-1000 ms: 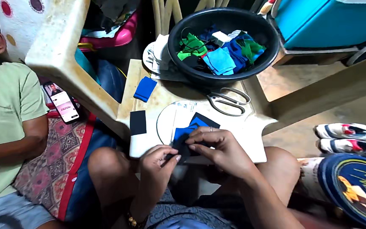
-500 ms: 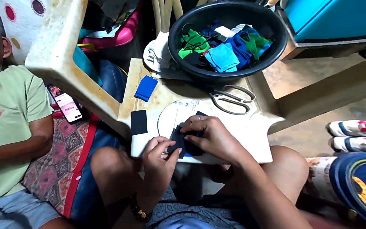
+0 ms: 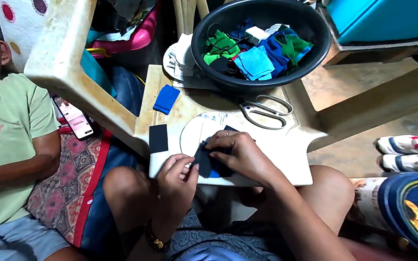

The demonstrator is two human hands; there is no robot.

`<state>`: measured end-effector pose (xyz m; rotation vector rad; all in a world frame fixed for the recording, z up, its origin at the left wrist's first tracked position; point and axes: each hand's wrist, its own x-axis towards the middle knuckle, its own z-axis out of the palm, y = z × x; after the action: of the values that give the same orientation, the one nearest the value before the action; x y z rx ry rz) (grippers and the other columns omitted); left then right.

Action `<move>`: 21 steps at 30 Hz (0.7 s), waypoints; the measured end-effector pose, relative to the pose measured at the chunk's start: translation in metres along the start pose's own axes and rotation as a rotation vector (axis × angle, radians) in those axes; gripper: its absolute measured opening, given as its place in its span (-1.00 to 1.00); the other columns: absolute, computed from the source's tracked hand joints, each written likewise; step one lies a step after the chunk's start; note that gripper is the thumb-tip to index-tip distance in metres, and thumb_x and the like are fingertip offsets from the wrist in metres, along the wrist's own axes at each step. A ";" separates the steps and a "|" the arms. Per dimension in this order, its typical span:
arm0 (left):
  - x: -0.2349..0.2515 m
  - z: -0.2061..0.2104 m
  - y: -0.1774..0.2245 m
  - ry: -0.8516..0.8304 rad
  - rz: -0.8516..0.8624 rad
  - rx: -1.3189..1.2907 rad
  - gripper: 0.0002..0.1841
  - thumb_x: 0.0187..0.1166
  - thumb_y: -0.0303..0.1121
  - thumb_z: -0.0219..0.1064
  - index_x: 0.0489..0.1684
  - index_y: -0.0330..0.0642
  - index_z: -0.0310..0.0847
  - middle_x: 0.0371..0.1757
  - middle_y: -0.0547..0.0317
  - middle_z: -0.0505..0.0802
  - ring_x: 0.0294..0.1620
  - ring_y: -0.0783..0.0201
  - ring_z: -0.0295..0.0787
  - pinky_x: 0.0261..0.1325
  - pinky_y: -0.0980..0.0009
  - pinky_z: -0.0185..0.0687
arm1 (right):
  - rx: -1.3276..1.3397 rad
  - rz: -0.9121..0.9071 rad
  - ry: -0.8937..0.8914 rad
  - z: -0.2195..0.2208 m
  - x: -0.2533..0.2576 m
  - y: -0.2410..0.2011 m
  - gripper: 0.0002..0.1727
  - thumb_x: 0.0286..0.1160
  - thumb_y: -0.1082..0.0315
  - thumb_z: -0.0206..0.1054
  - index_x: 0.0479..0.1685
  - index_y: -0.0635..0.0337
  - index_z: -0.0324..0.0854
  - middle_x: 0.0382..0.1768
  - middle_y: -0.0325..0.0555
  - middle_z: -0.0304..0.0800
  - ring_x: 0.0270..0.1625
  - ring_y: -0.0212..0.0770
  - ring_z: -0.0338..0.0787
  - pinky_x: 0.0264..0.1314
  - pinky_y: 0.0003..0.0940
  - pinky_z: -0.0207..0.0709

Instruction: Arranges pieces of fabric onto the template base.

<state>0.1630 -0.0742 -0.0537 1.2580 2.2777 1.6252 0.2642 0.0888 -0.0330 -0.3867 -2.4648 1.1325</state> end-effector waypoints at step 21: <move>-0.004 -0.011 -0.025 -0.089 0.311 0.286 -0.81 0.43 -0.29 0.44 -0.25 -0.17 0.94 0.01 0.01 0.92 0.15 0.06 0.74 0.31 0.32 0.52 | -0.010 -0.021 0.014 0.001 0.001 0.003 -0.87 0.24 0.58 0.47 -0.28 0.28 0.88 -0.21 -0.05 0.85 -0.13 -0.30 0.81 -0.01 -0.43 0.66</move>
<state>0.1461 -0.0879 -0.0711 1.7886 2.4203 1.3149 0.2632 0.0898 -0.0357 -0.3692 -2.4573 1.1060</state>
